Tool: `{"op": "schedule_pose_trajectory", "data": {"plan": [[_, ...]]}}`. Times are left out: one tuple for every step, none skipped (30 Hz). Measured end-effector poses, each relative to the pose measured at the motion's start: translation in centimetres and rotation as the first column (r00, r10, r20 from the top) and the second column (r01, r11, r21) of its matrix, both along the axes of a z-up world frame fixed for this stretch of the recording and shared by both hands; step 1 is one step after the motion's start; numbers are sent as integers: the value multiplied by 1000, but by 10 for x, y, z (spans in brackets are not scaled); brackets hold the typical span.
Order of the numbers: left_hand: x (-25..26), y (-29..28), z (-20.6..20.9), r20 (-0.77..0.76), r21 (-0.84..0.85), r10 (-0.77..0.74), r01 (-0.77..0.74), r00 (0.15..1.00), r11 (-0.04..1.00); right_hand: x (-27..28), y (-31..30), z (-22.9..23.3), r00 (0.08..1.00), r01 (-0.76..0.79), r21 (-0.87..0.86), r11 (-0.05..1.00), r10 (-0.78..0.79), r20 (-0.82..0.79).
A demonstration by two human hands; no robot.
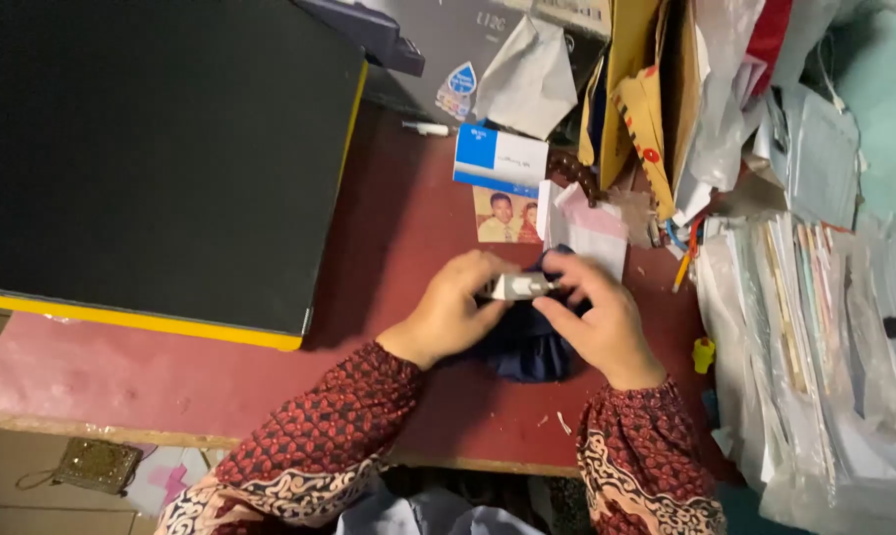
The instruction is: Reviewing and organizing various papers, folders, and small cards on a desk.
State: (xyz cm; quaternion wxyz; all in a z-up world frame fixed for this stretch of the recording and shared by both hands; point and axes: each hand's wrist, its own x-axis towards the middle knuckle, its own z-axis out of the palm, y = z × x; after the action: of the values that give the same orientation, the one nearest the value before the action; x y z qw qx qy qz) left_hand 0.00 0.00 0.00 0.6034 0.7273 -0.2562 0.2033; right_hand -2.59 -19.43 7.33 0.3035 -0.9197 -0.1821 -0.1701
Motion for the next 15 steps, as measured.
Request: {"op": "schedule_pose_trajectory", "data": {"plan": [[0,0,2,6,-1,2,-2,1000,1000,3,2,0,1000,-2,-1,1000,2,6],[0,0,3,-1,-29,-4,4,1000,1000,7,5,0,997,-74,37,997,73,20],[0,-1,4,-11,-58,-9,9,1000,998,9,6,0,989,-146,73,987,144,33],[2,0,3,-9,-60,-6,5,1000,998,13,9,-3,988,-150,71,986,148,34],[4,2,2,-14,-78,10,-11,1000,997,16,12,-7,985,-169,93,981,164,59],[5,3,0,-19,-97,25,-27,999,995,19,15,-11,980,-188,114,976,179,83],[7,3,-5,-18,-97,29,-30,999,995,22,17,-13,980,-191,114,975,182,84],[9,3,-11,-12,-121,58,-59,998,991,24,19,-15,976,-192,114,975,177,127],[12,4,-15,-4,-144,87,-86,996,986,28,21,-17,970,-192,115,975,171,172],[12,6,-11,0,-142,90,-89,996,986,31,22,-18,969,-195,116,974,173,176],[11,8,-6,21,-181,120,-114,993,977,34,22,-20,964,-181,99,978,157,215],[11,9,-2,41,-221,151,-138,988,965,36,22,-21,957,-166,83,983,140,255],[11,12,6,38,-219,152,-141,988,966,43,23,-20,957,-168,85,982,142,252],[12,13,15,123,-151,249,-230,961,961,50,23,-19,939,-172,71,983,142,314],[15,15,25,219,-92,339,-327,915,941,60,23,-16,913,-181,55,982,147,381]]}}
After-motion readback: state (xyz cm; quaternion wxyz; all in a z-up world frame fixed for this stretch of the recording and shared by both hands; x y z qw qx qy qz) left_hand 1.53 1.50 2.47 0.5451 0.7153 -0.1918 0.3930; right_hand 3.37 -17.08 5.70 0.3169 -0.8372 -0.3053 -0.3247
